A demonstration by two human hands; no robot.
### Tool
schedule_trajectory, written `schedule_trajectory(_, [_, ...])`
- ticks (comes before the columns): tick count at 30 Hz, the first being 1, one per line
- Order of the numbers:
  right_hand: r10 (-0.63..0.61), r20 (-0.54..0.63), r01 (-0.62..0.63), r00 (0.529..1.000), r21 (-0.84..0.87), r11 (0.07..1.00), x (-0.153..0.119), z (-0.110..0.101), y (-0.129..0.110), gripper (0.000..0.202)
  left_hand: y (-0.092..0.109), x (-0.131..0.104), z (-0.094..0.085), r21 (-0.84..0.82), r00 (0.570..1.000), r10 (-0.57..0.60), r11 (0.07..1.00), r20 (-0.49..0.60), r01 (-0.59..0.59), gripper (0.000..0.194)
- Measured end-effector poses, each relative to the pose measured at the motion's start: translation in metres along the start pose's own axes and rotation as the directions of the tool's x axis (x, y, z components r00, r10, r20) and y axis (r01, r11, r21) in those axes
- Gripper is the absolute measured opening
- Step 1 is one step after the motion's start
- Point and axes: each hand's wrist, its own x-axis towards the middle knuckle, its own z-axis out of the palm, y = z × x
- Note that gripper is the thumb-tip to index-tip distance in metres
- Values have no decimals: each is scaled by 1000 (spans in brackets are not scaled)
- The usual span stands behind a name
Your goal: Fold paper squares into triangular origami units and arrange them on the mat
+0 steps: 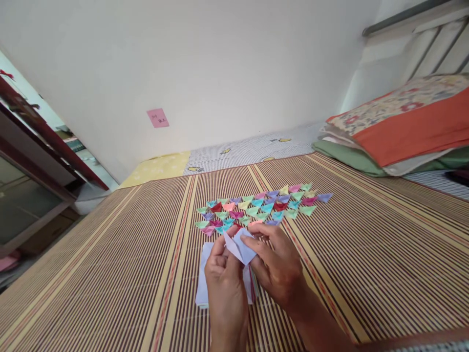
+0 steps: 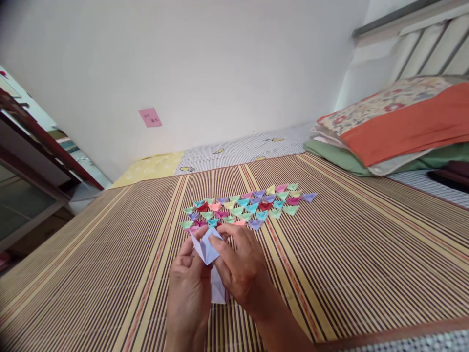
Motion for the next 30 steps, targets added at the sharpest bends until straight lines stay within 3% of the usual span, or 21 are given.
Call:
schedule_trajectory(6, [46,-102,-39,994,70,997,9,-7,-10,33,-1,0,-1,89,996,-31,996,87,24,32])
schedule_trajectory(11, [-26,-33,29,999,87,996,7,-7,-19,35,-1,-3,-5,159,999,44,986,-2,-43,28])
schedule_trajectory(15, [-42,-3,42,999,93,995,5,-7,-24,41,-1,-7,-10,221,984,174,962,-42,-161,24])
schedule_trajectory(22, [27,-48,-18,998,186,982,7,-7,-32,49,1,-13,-10,390,916,400,848,-24,-359,16])
schedule_trajectory(26, [47,-54,-34,997,221,975,8,-7,-31,51,4,-12,-9,445,839,544,756,-19,-480,22])
schedule_trajectory(30, [323,-44,-281,945,391,876,13,-9,-31,28,4,-10,-6,446,781,624,699,0,-559,25])
